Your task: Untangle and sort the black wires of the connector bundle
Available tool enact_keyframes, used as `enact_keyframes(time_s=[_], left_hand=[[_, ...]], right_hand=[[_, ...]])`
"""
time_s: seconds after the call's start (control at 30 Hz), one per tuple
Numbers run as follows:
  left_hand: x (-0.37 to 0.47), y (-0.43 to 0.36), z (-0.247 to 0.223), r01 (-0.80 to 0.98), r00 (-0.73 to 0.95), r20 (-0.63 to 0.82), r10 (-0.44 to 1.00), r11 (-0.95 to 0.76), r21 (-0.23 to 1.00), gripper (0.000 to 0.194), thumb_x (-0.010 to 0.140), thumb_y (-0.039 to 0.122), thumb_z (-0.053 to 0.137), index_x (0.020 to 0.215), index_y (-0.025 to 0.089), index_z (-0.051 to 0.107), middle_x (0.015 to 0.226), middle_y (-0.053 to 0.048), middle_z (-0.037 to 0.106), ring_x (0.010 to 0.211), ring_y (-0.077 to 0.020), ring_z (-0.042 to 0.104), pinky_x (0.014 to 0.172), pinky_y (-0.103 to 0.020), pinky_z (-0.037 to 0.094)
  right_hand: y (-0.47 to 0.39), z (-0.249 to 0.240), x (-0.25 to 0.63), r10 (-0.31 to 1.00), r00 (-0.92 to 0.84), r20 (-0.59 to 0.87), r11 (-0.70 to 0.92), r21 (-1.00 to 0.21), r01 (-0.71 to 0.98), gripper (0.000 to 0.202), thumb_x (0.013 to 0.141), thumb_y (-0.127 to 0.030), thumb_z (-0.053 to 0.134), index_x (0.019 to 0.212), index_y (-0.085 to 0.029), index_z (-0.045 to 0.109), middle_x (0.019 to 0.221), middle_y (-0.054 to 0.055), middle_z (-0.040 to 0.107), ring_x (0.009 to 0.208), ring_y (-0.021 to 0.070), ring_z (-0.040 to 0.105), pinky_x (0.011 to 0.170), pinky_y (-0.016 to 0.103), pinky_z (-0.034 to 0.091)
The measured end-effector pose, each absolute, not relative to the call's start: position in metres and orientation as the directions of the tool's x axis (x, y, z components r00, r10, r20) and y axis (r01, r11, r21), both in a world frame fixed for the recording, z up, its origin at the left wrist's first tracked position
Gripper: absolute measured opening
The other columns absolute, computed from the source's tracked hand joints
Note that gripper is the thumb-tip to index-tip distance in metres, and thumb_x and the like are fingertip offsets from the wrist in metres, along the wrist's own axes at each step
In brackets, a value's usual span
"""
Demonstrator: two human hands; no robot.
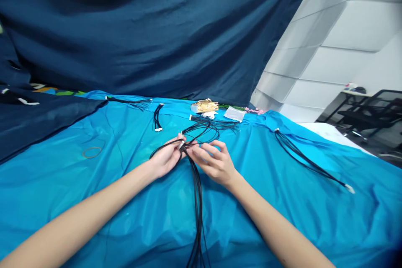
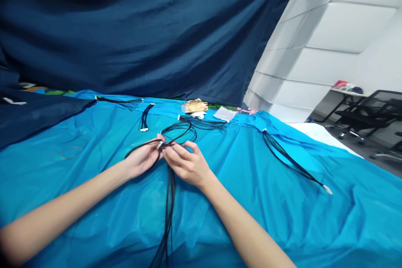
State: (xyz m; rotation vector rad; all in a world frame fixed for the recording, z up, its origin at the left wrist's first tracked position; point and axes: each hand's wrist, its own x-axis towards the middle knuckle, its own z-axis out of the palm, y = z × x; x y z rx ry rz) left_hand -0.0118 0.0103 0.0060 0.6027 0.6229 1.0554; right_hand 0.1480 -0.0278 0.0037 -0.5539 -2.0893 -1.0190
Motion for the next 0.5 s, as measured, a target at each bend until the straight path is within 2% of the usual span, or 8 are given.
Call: enact_keyframes(time_s=[0.1, 0.3, 0.5], left_hand=[[-0.012, 0.009, 0.009, -0.598, 0.367, -0.221, 0.903, 0.411, 0.688, 0.021, 0.083, 0.008, 0.041, 0.068, 0.014, 0.056, 0.065, 0.0, 0.058, 0.059, -0.0078, 0.056, 0.058, -0.019, 0.043], [-0.012, 0.007, 0.013, -0.595, 0.383, -0.264, 0.885, 0.455, 0.663, 0.024, 0.082, 0.005, 0.039, 0.068, 0.014, 0.056, 0.061, 0.002, 0.057, 0.054, -0.0061, 0.055, 0.055, -0.017, 0.042], [-0.011, 0.007, 0.011, -0.584, 0.384, -0.264, 0.885, 0.455, 0.673, 0.025, 0.082, 0.004, 0.038, 0.066, 0.013, 0.055, 0.064, 0.0, 0.059, 0.062, -0.0082, 0.058, 0.06, -0.019, 0.043]], right_hand=[[-0.026, 0.003, 0.145, 0.057, -0.699, 0.713, 0.604, 0.533, 0.593, 0.016, 0.083, -0.01, 0.053, 0.093, -0.018, 0.061, 0.093, -0.004, 0.067, 0.091, 0.0096, 0.054, 0.078, 0.031, 0.036], [-0.02, 0.0, 0.147, 0.086, -0.711, 0.698, 0.652, 0.5, 0.57, 0.017, 0.084, -0.009, 0.05, 0.096, -0.015, 0.06, 0.096, -0.003, 0.067, 0.092, 0.009, 0.054, 0.079, 0.031, 0.035], [-0.016, -0.005, 0.15, 0.059, -0.728, 0.683, 0.669, 0.514, 0.537, 0.018, 0.085, -0.009, 0.046, 0.096, -0.015, 0.059, 0.097, 0.0, 0.066, 0.092, 0.0088, 0.054, 0.084, 0.031, 0.035]])
